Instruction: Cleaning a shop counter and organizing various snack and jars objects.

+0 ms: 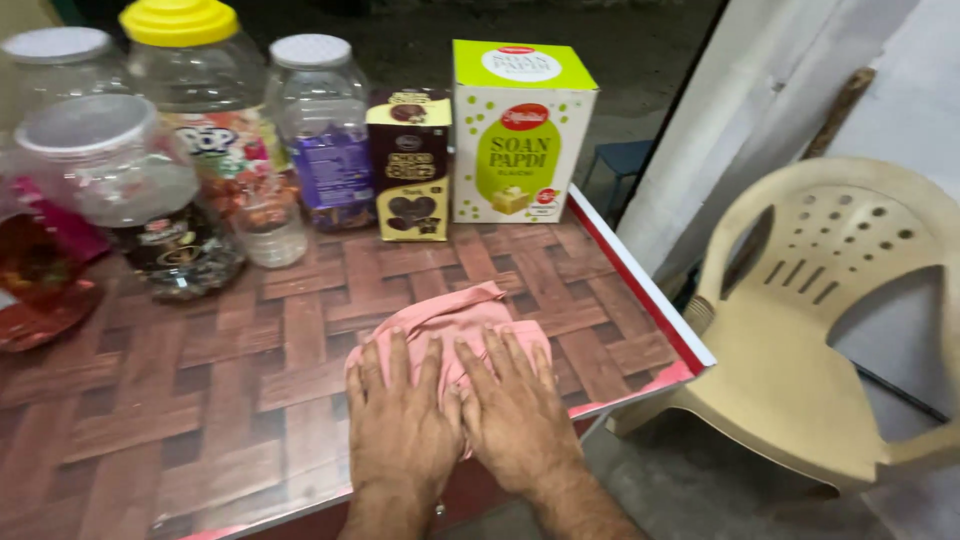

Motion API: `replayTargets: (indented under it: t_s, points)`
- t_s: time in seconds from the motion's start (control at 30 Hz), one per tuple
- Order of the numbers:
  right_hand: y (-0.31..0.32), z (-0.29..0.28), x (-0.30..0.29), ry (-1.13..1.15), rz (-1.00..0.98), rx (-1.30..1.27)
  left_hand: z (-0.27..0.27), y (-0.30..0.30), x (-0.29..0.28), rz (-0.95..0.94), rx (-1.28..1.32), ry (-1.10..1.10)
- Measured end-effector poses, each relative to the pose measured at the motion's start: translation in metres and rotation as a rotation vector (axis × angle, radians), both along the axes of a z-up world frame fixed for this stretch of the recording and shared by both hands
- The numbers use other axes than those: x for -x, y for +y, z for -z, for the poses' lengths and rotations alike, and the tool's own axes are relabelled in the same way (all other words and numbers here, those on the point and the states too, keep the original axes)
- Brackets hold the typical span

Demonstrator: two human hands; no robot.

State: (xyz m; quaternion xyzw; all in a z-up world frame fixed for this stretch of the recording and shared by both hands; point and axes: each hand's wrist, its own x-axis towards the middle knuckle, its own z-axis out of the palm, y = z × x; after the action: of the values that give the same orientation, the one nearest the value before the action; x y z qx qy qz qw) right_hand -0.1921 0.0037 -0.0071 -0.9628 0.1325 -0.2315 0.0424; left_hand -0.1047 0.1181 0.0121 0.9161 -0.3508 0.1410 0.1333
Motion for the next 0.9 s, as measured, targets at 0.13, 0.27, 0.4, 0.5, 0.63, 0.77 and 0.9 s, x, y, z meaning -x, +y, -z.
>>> replayTargets:
  t_s: [0.13, 0.27, 0.4, 0.5, 0.63, 0.77, 0.9]
  points:
    - [-0.032, -0.005, 0.005, 0.062, 0.081, -0.086, -0.005, -0.039, -0.003, 0.079, -0.017, 0.035]
    - [-0.052, -0.009, -0.006, 0.119, 0.177, -0.090, -0.014, -0.063, -0.013, 0.140, -0.111, 0.098]
    - [-0.067, -0.011, -0.021, 0.140, 0.224, -0.113, -0.010, -0.082, -0.030, 0.164, -0.131, 0.095]
    - [-0.079, -0.014, -0.036, 0.141, 0.219, -0.144, -0.010, -0.095, -0.040, 0.147, -0.108, 0.095]
    - [-0.094, -0.015, -0.052, 0.128, 0.236, -0.146, -0.013, -0.111, -0.051, 0.133, -0.146, 0.054]
    - [-0.103, -0.016, -0.064, 0.115, 0.239, -0.198, -0.008, -0.125, -0.062, 0.093, -0.084, 0.074]
    - [-0.108, -0.005, -0.069, 0.066, 0.222, -0.133, -0.011, -0.122, -0.064, 0.059, -0.108, 0.121]
